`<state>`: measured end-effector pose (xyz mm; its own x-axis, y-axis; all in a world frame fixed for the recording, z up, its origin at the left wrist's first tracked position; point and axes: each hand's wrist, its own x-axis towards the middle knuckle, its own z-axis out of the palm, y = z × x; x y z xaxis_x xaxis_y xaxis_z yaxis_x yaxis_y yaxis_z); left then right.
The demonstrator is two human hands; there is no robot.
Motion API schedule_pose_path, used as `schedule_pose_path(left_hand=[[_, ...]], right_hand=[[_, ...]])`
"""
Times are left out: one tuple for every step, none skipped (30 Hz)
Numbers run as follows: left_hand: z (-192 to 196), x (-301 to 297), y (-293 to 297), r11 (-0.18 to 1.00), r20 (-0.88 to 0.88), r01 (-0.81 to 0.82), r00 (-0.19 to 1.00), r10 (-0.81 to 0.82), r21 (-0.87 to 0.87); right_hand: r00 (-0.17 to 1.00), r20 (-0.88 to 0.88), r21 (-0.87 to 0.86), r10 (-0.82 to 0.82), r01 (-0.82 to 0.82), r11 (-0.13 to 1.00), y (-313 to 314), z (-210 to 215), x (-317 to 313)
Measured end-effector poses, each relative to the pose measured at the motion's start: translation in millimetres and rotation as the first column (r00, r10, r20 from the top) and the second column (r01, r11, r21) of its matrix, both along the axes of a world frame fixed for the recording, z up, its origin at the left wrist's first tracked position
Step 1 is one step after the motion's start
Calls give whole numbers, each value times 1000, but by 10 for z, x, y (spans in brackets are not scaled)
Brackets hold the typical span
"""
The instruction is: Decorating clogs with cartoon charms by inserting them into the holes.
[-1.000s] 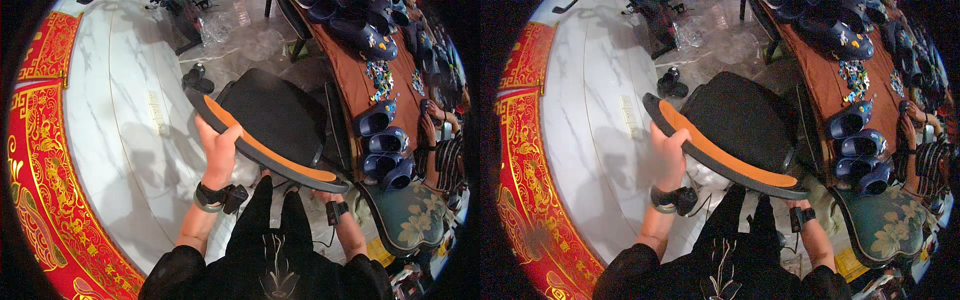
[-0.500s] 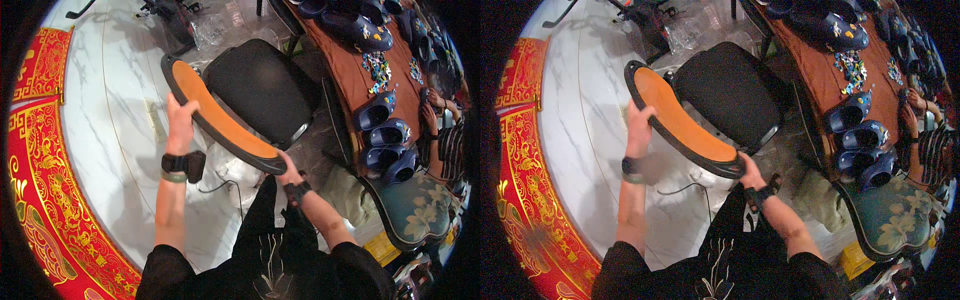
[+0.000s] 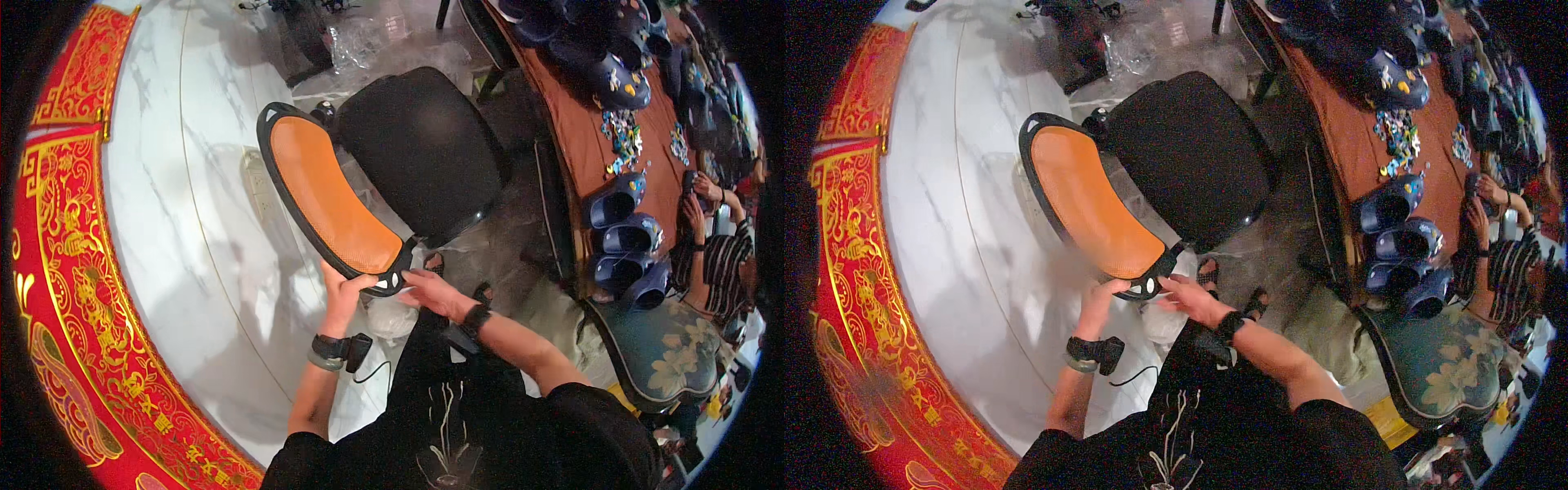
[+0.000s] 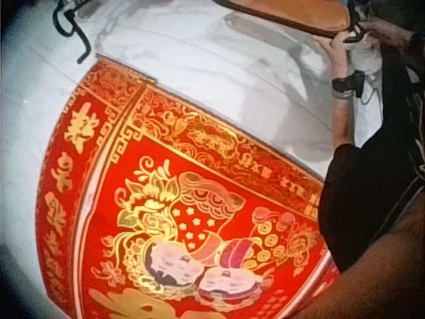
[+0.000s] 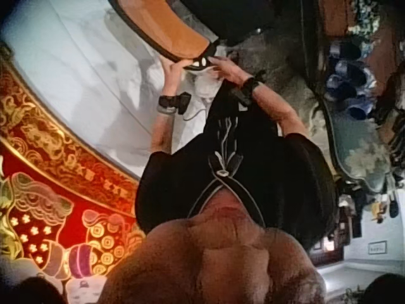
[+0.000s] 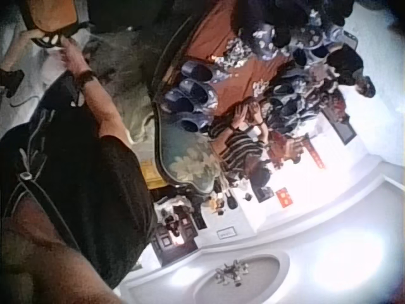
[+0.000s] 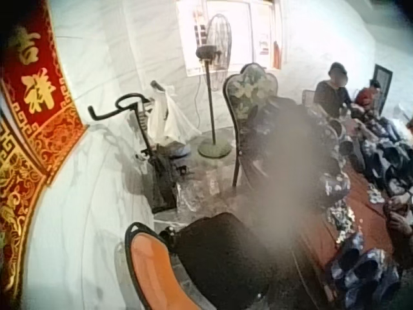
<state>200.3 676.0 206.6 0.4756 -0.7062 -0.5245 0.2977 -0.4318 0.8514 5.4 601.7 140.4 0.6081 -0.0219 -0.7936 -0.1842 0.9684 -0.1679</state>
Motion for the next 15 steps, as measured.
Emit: schedule_pose_path(left_hand=[[9,53,27,1000,-3,-15,1000,15,-6],[17,116,57,1000,14,10,1000,-11,18],[32,171,54,998,30,40,999,-41,39],[85,220,34,999,27,32,999,-33,29],[182,257,11,999,3,30,1000,-30,-37],[255,290,22,994,-23,28,999,-31,-103],[196,387,121,994,-26,27,999,-30,-107],[66,532,284,993,68,92,994,-86,-78],[-9,582,376,987,157,154,977,-146,-42],[413,414,107,1000,-74,14,997,-14,-4],[414,434,138,1000,-66,15,998,-16,-5],[323,513,279,999,-6,29,1000,-29,-20],[239,540,376,998,48,51,998,-49,-35],[222,492,398,999,141,42,989,-37,-33],[125,474,494,999,145,45,989,-40,-30]], right_hand=[[1000,-3,-6,15,-15,1000,-60,35,-134],[992,9,-161,130,-127,979,-133,86,-291],[971,3,-316,240,-227,921,-242,151,-453],[964,-65,-374,258,-264,889,-313,178,-627],[955,-135,-424,265,-298,855,-342,211,-840],[939,-202,-455,279,-342,822,-365,186,-1084],[919,-264,-483,293,-389,785,-378,160,-1325],[899,-310,-503,309,-431,749,-401,246,-1495],[877,-356,-520,321,-472,712,-433,313,-1688],[871,-408,-560,273,-475,678,-377,178,-2126],[867,-432,-609,248,-484,629,-315,38,-2446],[761,-584,-591,282,-637,495,-317,171,-2555],[632,-723,-535,279,-768,352,-320,318,-2692],[574,-768,-528,285,-819,227,-252,235,-2994],[515,-810,-511,281,-855,94,-113,15,-3442]])
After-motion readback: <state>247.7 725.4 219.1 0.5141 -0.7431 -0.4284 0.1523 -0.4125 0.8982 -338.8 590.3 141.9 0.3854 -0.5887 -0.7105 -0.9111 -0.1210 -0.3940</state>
